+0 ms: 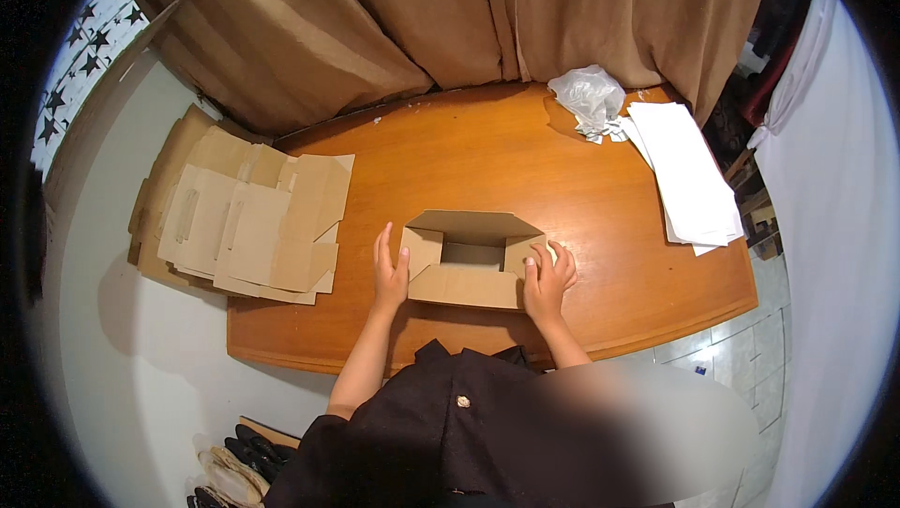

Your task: Fold cardboard into shoe boxes and place them on a shelf.

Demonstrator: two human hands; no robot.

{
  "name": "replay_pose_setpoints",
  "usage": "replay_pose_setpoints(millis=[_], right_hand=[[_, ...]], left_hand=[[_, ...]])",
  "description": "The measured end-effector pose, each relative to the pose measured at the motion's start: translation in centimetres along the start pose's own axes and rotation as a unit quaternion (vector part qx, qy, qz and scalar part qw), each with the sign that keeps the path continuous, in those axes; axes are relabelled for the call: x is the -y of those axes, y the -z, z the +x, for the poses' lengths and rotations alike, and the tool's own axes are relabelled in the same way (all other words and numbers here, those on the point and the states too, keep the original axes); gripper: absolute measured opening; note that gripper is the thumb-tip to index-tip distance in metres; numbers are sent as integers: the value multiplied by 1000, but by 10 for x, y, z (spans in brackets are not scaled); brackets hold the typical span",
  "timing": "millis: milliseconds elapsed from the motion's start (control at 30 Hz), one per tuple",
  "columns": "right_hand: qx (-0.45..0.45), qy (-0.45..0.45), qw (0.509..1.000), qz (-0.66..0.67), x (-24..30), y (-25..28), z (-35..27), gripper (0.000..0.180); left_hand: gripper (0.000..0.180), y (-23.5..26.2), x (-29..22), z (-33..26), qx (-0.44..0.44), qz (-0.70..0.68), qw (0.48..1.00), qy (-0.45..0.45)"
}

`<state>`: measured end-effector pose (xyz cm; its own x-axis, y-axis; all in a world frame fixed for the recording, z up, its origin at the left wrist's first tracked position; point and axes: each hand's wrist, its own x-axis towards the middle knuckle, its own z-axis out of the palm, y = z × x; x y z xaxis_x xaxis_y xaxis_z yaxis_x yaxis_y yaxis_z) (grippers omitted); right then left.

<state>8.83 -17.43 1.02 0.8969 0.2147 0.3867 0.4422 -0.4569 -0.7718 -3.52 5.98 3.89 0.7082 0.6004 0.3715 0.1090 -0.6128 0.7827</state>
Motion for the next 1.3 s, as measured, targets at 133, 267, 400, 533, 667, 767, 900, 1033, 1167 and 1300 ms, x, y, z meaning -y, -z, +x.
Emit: replay_pose_setpoints(millis=[133,267,400,533,667,767,900,1033,1167,1300], right_hand=[[64,11,997,-47,7,7,1,26],[201,22,957,-209,33,14,2,29],[91,-16,993,-79,17,14,5,28],[46,-114,992,39,-1,18,20,39],[128,-48,989,51,-12,13,27,45],[177,-69,981,-37,-4,7,28,60],[218,-105,959,-148,10,6,28,80],[182,-100,968,-141,13,8,28,78],[136,-234,960,71,-24,3,42,62],[245,-299,893,229,-13,14,73,52]], left_hand=[[52,-5,-4,25,15,-6,1000,6],[46,-18,-4,42,34,-27,998,38],[34,-22,11,47,79,-55,995,27],[30,-13,20,37,109,-27,993,26],[51,-8,10,24,146,38,988,26],[79,-9,-7,20,98,104,988,62],[103,-16,3,19,137,171,965,145],[105,-17,0,22,165,205,949,175],[83,2,55,30,155,-3,949,276],[82,17,11,46,174,-123,922,324]])
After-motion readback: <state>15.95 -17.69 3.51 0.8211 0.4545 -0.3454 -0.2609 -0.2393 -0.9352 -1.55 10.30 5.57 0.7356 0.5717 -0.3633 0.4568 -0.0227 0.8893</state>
